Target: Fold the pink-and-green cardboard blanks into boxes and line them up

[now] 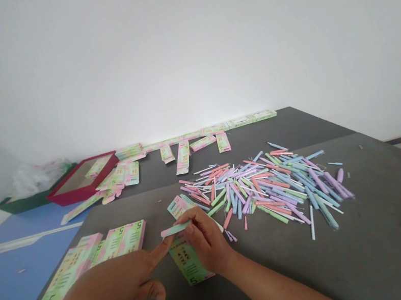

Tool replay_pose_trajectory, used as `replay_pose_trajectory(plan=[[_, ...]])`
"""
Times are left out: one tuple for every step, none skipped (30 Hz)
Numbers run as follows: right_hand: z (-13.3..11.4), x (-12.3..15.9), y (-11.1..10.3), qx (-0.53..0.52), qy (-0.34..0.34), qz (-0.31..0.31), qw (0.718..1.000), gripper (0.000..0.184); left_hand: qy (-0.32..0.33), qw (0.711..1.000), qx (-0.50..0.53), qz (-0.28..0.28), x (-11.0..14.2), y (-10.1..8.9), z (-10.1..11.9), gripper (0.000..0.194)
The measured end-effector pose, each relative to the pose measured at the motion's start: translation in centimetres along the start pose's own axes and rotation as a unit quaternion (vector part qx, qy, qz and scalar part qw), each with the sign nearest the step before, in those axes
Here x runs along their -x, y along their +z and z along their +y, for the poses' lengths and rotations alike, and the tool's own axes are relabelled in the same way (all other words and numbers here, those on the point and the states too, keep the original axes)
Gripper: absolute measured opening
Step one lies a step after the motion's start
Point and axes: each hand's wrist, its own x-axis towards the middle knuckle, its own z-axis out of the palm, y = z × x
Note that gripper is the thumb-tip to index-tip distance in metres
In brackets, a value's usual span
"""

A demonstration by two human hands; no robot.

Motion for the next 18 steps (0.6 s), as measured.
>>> replay_pose_trajectory(plan=[[0.0, -0.1, 0.0, 0.001, 0.003, -0.002, 1.0, 0.014, -0.004, 1.0, -0.004, 0.002, 0.0, 0.0, 0.0, 0.079], [-0.1, -0.1, 0.0, 0.002, 0.007, 0.0, 1.0, 0.011, -0.008, 1.0, -0.009, 0.0, 0.0, 0.1, 0.0, 0.081], [-0.1, -0.2, 0.0, 0.006, 0.013, 0.004, 1.0, 0.01, -0.013, 1.0, -0.013, -0.006, -0.1, 0.1, 0.0, 0.082], [-0.1, -0.3, -0.1, 0.014, 0.019, 0.01, 1.0, 0.009, -0.017, 1.0, -0.015, -0.012, -0.1, 0.2, 0.0, 0.084], [0.0, -0.3, -0.1, 0.026, 0.024, 0.018, 0.999, 0.009, -0.019, 1.0, -0.014, -0.017, -0.2, 0.2, 0.0, 0.085], [0.0, -0.4, -0.1, 0.039, 0.028, 0.026, 0.999, 0.01, -0.019, 1.0, -0.011, -0.018, -0.3, 0.3, 0.0, 0.086], [0.1, -0.4, -0.2, 0.053, 0.031, 0.032, 0.998, 0.011, -0.019, 1.0, -0.007, -0.015, -0.3, 0.3, 0.1, 0.086], [0.2, -0.5, -0.2, 0.064, 0.032, 0.039, 0.997, 0.012, -0.02, 1.0, -0.002, -0.01, -0.3, 0.3, 0.1, 0.085], [0.3, -0.5, -0.2, 0.071, 0.033, 0.045, 0.996, 0.013, -0.021, 1.0, 0.003, -0.006, -0.3, 0.3, 0.1, 0.085], [0.4, -0.6, -0.3, 0.074, 0.034, 0.051, 0.995, 0.014, -0.022, 1.0, 0.009, -0.002, -0.3, 0.2, 0.1, 0.085], [0.5, -0.6, -0.3, 0.074, 0.037, 0.058, 0.995, 0.014, -0.024, 1.0, 0.014, 0.0, -0.2, 0.2, 0.2, 0.085], [0.6, -0.7, -0.4, 0.071, 0.04, 0.066, 0.994, 0.014, -0.026, 0.999, 0.02, 0.002, 0.0, 0.2, 0.1, 0.085], [0.6, -0.9, -0.4, 0.07, 0.043, 0.075, 0.994, 0.013, -0.026, 0.999, 0.029, 0.002, 0.1, 0.1, 0.1, 0.084], [0.5, -1.0, -0.4, 0.069, 0.046, 0.086, 0.993, 0.013, -0.026, 0.999, 0.037, 0.001, 0.3, 0.1, 0.0, 0.084], [0.4, -1.1, -0.5, 0.07, 0.047, 0.096, 0.992, 0.013, -0.027, 0.999, 0.046, 0.001, 0.5, 0.0, -0.1, 0.083], [0.3, -1.3, -0.5, 0.07, 0.048, 0.106, 0.991, 0.012, -0.029, 0.998, 0.056, 0.0, 0.8, 0.0, -0.3, 0.082], [0.2, -1.4, -0.6, 0.069, 0.048, 0.114, 0.99, 0.012, -0.031, 0.997, 0.065, 0.001, 0.9, 0.0, -0.5, 0.082], [0.1, -1.5, -0.6, 0.063, 0.049, 0.118, 0.99, 0.011, -0.036, 0.997, 0.073, 0.007, 1.0, 0.0, -0.8, 0.083]])
